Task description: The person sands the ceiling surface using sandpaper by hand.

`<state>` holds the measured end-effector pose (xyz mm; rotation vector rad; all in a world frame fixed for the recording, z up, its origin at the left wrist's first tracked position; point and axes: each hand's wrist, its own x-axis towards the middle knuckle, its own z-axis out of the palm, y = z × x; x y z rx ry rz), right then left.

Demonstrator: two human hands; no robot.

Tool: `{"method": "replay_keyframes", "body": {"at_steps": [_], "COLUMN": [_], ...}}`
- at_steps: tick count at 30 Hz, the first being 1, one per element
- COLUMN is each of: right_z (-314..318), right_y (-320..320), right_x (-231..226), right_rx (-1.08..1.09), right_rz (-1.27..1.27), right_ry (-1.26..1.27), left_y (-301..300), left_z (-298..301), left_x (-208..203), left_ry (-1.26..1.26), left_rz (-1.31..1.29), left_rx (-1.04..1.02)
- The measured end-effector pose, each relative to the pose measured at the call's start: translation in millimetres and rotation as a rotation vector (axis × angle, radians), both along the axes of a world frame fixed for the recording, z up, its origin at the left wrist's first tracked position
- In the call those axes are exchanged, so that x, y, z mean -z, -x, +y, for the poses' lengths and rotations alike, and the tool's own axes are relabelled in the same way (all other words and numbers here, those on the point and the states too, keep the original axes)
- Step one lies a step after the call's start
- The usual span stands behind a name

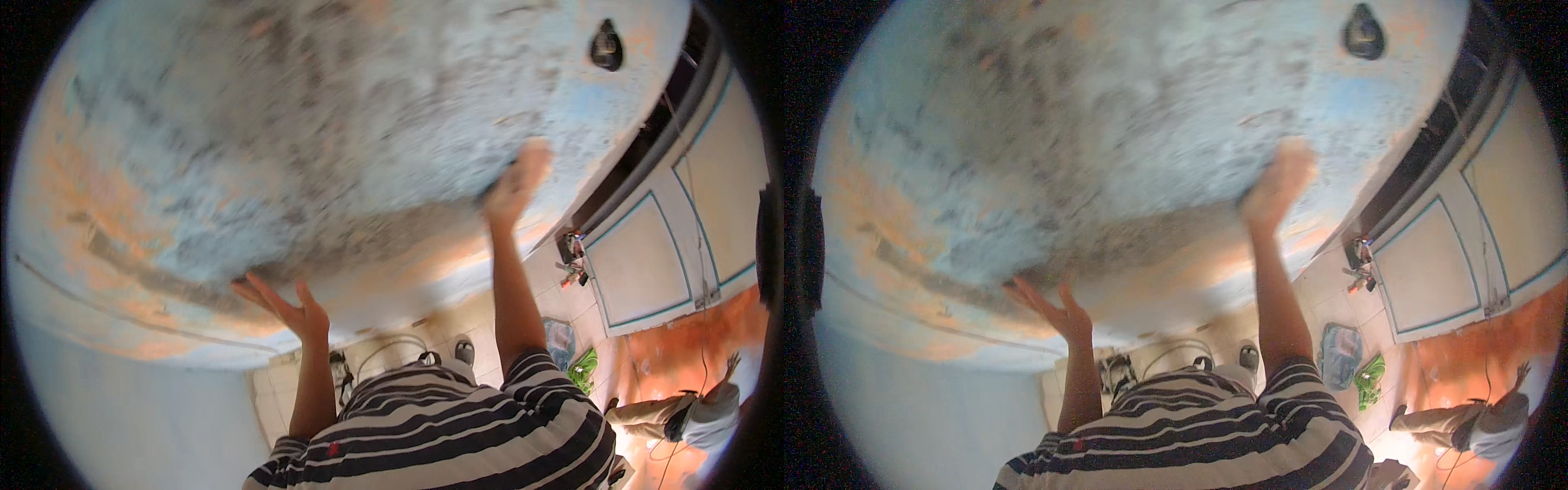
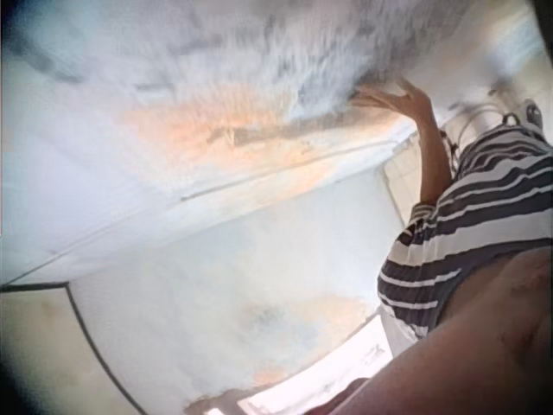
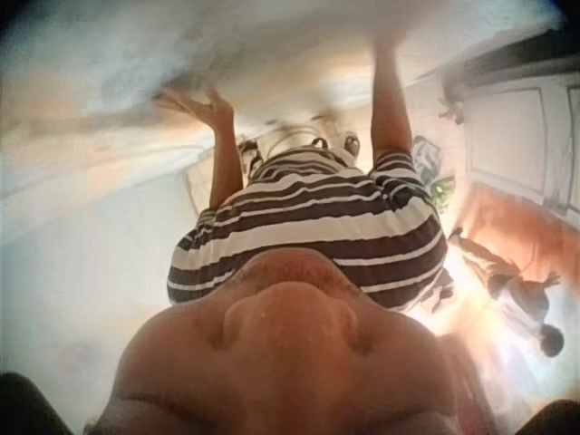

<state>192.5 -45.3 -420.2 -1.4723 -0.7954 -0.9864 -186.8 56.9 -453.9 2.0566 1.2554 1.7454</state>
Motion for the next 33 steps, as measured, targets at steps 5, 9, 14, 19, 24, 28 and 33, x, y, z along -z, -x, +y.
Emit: {"method": "replay_keyframes", "body": {"at_steps": [5, 9, 14, 19, 24, 28, 33], "right_z": [-18, -63, -76, -91, -80, -91, -111], "right_y": [-32, -116, -146, -214, -198, -225, -240], "right_x": [9, -15, -22, -40, -57, 15, -133], "right_rx": [0.022, 0.147, 0.087, 0.217, -0.025, -0.071, 0.121], "right_rz": [-0.373, -0.096, 0.138, -0.039, 0.061, -0.343, 0.171], "right_ry": [0.205, 0.223, -0.021, 0.461, -0.005, 0.241, -0.117], "left_y": [-55, -102, -163, -212, -252, -271, -267], "left_z": [-17, -32, -53, -66, -77, -81, -84], "left_x": [-12, -24, -32, -37, -34, -35, -36], "left_ry": [-0.161, -0.184, -0.178, -0.194, -0.188, -0.164, -0.158], "left_rz": [0.084, 0.025, 0.018, 0.031, 0.012, -0.029, -0.025], "left_rx": [-0.057, -0.028, -0.112, -0.208, -0.252, -0.235, -0.236]}}
